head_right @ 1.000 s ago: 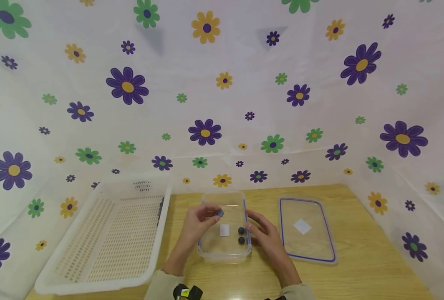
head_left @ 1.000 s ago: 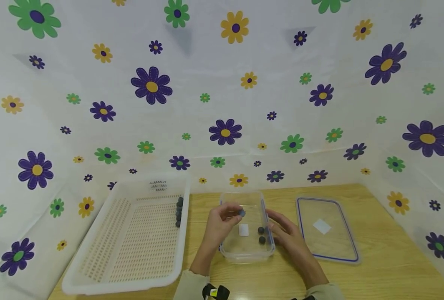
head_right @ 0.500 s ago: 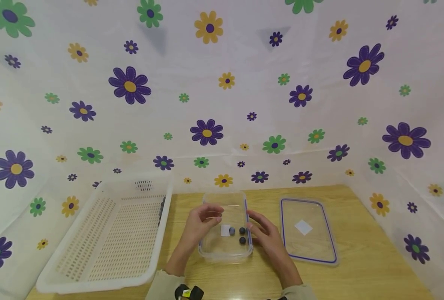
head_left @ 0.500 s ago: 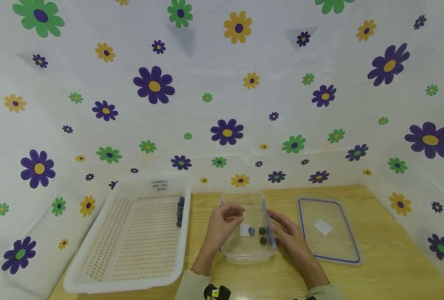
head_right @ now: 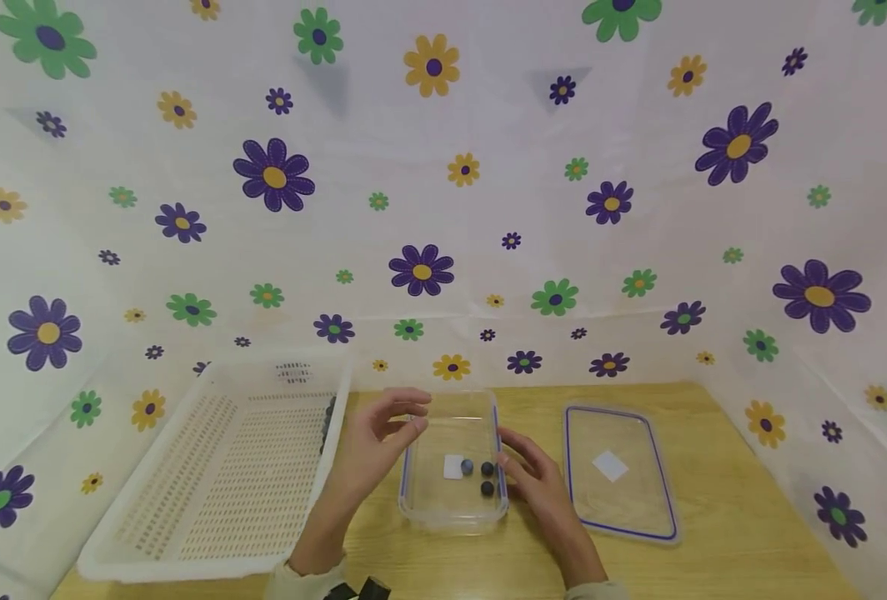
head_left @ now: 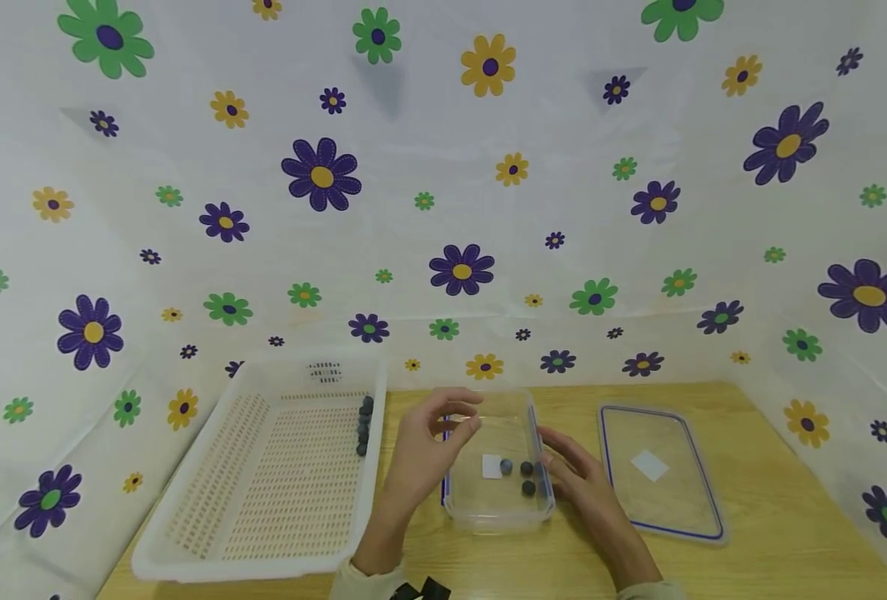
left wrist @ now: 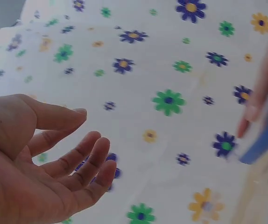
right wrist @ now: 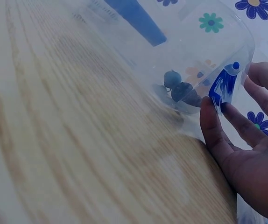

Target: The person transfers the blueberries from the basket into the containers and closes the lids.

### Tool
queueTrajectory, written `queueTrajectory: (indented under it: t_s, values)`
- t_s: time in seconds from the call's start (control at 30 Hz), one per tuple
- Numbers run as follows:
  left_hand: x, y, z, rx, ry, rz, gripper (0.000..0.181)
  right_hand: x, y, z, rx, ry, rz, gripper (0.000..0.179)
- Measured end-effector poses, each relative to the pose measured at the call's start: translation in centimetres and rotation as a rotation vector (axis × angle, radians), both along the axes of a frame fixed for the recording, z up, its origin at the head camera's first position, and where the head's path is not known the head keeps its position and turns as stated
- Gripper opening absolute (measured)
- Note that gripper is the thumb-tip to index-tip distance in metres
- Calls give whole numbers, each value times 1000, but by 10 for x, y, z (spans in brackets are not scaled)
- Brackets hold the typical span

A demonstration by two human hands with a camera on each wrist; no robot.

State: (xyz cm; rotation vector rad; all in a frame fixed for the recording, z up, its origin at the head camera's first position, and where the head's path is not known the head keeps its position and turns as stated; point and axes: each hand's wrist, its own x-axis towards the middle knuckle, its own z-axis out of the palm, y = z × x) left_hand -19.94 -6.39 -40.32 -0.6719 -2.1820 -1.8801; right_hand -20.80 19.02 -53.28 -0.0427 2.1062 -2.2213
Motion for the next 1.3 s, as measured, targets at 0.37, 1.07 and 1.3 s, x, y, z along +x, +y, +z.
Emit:
queueTrajectory:
  t_s: [0.37, 1.07, 1.3]
  values:
    - [9, -42, 47, 53, 131, 81, 24, 2, 0, -1, -13, 1, -1, 51]
    - [-88, -148, 15, -108, -139, 320, 29, 3, -5, -5, -3, -25, -15, 52]
    - [-113, -149, -18, -90, -323, 275, 31, 1, -3, -3, -4, 4, -16, 51]
